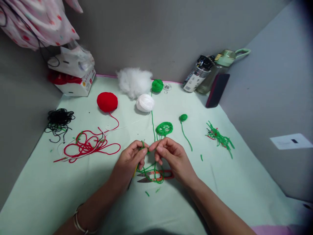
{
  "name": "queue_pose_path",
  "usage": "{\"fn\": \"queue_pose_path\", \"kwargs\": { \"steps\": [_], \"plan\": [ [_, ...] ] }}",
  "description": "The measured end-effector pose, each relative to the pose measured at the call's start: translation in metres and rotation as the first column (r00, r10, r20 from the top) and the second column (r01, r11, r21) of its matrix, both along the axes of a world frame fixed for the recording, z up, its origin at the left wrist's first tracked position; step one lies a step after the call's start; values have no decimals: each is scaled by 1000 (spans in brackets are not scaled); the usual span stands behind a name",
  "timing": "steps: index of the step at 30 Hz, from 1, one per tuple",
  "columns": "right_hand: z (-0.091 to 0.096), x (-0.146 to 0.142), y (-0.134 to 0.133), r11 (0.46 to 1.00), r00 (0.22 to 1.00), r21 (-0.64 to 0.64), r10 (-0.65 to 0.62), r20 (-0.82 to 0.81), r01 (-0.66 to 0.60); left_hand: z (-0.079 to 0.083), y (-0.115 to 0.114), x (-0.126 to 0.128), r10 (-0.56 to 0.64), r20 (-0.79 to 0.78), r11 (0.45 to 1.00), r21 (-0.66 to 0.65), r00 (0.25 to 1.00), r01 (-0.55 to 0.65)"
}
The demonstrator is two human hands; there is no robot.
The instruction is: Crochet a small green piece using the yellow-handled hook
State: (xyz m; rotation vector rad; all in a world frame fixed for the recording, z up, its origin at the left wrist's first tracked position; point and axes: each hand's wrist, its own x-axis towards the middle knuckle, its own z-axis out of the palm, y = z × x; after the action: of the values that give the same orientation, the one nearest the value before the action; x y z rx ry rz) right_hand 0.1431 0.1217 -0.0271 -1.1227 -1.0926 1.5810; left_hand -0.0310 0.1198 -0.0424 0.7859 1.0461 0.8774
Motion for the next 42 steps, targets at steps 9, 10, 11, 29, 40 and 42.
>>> {"fn": "queue_pose_path", "kwargs": {
  "steps": [9, 10, 11, 29, 40, 42],
  "plan": [
    [6, 4, 1, 999, 972, -41, 2, 237, 8, -3, -2, -2, 118, -84, 988, 114, 989, -108],
    [6, 4, 2, 999, 976, -52, -1, 217, 12, -4, -2, -2, 95, -99, 989, 126, 991, -82],
    [6, 4, 2, 998, 980, -61, -4, 197, 16, -4, -1, -3, 72, -114, 989, 138, 991, -56],
    [-8, -2, -16, 581, 614, 676, -347, 709, -453, 1, 3, -7, 8, -52, 1000, -6, 999, -9],
    [1, 2, -15, 543, 541, 626, -332, 773, -560, 1, 2, -2, -13, -184, 994, 102, 983, 33],
    [-2, 2, -13, 568, 538, 625, -340, 771, -536, -1, -1, -2, -28, -239, 991, 123, 971, 59]
  ]
}}
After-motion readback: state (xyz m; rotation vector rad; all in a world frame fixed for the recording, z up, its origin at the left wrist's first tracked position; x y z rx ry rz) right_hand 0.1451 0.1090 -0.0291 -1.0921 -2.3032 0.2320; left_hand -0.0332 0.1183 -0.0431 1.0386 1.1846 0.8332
